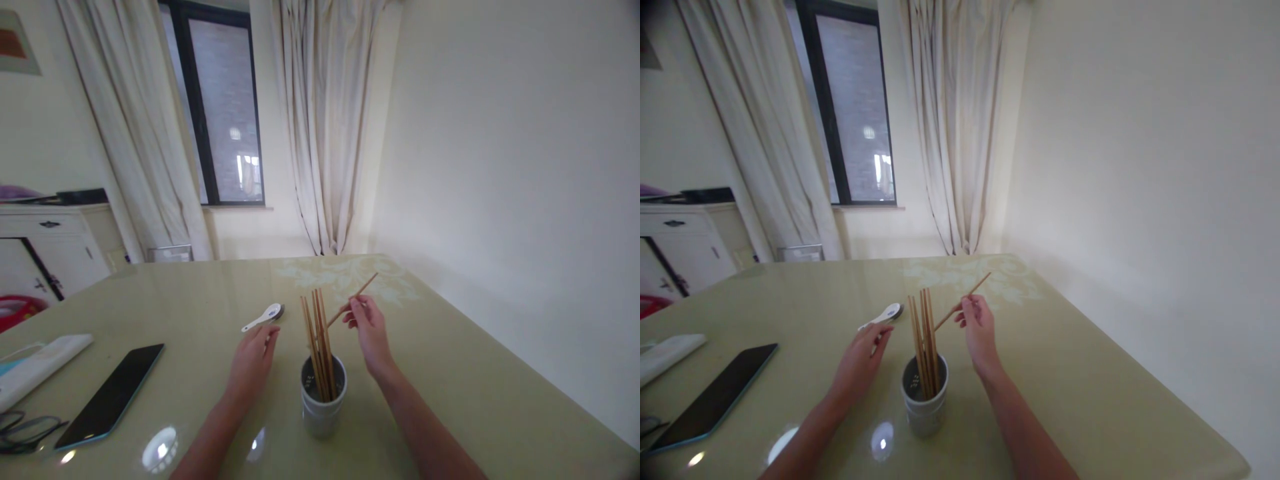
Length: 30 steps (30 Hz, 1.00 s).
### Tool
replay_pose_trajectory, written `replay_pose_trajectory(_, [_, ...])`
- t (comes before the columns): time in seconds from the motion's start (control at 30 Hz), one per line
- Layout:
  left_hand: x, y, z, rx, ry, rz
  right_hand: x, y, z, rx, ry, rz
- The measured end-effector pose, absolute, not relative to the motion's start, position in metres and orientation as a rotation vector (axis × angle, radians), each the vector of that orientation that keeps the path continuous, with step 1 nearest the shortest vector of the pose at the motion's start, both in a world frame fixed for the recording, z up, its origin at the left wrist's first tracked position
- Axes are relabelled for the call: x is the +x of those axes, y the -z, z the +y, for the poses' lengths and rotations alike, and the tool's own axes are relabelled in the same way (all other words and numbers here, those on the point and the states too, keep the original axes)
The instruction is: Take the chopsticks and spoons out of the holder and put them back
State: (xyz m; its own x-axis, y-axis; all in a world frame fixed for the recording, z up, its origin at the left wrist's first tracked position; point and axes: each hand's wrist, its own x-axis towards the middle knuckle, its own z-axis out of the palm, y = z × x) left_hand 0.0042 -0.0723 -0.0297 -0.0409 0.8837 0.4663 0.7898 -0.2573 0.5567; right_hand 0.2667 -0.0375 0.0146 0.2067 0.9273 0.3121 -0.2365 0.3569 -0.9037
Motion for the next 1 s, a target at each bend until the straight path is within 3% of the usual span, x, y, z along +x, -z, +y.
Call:
replay_pose_trajectory(0.13, [-0.016, 0.035, -0.067, 2.115, -0.833, 2.297, 0.309, -0.037, -0.036, -0.799, -0.824, -0.82])
replay_pose_trajectory(0.33, [-0.016, 0.037, -0.071, 2.111, -0.489, 2.412, 0.287, -0.046, -0.063, -0.695, -0.902, -1.049])
replay_pose_trajectory(0.53, [-0.016, 0.035, -0.07, 2.068, -0.472, 2.365, 0.246, -0.035, -0.086, -0.72, -1.01, -1.452])
replay_pose_trajectory(0.67, [-0.017, 0.036, -0.068, 2.033, -0.528, 2.313, 0.241, -0.028, -0.095, -0.827, -0.82, -1.633])
replay_pose_trajectory(0.83, [-0.014, 0.036, -0.069, 2.063, -0.472, 2.297, 0.245, -0.023, -0.094, -0.895, -0.674, -1.482])
replay_pose_trajectory(1.0, [-0.008, 0.032, -0.072, 2.118, -0.367, 2.316, 0.251, -0.012, -0.072, -0.943, -0.739, -1.275])
